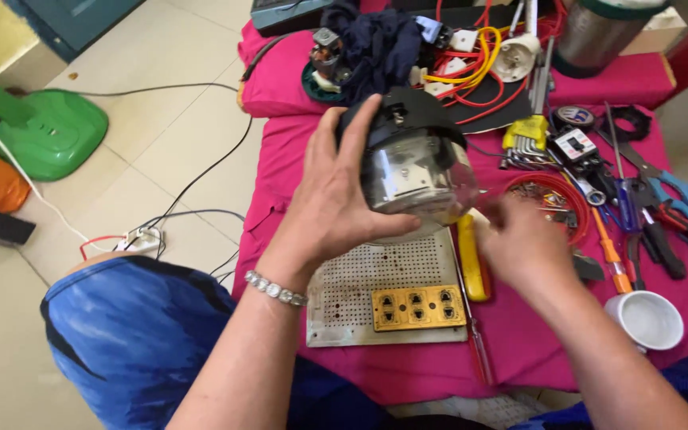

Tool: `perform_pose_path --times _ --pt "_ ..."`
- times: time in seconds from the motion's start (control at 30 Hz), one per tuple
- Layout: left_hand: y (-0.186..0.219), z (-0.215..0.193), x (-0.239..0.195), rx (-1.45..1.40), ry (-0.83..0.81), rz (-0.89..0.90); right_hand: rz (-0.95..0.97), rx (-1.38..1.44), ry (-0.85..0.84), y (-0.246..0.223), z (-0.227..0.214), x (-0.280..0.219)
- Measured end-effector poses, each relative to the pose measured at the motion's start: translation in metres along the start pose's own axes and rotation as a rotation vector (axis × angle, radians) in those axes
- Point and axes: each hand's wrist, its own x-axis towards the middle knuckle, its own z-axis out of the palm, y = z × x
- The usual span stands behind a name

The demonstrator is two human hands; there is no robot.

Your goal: The person uses a yellow screwdriver to tighten screws on a round electrical meter placed on a perforated metal board. They rotate the meter to access different sides and continue adjusting the screws.

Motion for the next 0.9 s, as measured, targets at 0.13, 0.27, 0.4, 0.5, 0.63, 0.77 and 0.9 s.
perform_pose_path --times 0.13,0.27,0.4,0.5,0.63,0.77,0.9 --pt "-0.005 -0.004 0.018 -0.026 -0.083 -0.129 0.008 -0.245 -0.161 0.023 0.048 0.014" --pt "-0.015 -0.012 0.039 -0.132 -0.130 -0.123 0.022 -0.117 -0.211 0.020 0.039 0.016" --pt "-0.017 -0.025 0.061 -0.276 -0.216 -0.240 0.014 -0.016 -0.243 0.044 0.047 0.031" --pt "-0.026 -0.029 0.077 -0.237 -0.269 -0.280 0.101 0.160 -0.301 0.041 0.035 0.030" --pt "-0.046 -0.022 0.088 -0.299 -0.268 -0.296 0.283 0.822 -0.261 0.036 0.021 0.018" --pt "-0.048 -0.025 0.093 -0.348 -0.275 -0.309 0.334 0.893 -0.157 0.045 0.021 0.025" --pt "-0.063 -0.018 0.104 -0.366 -0.278 -0.395 0.285 0.874 -0.090 0.034 0.012 0.004"
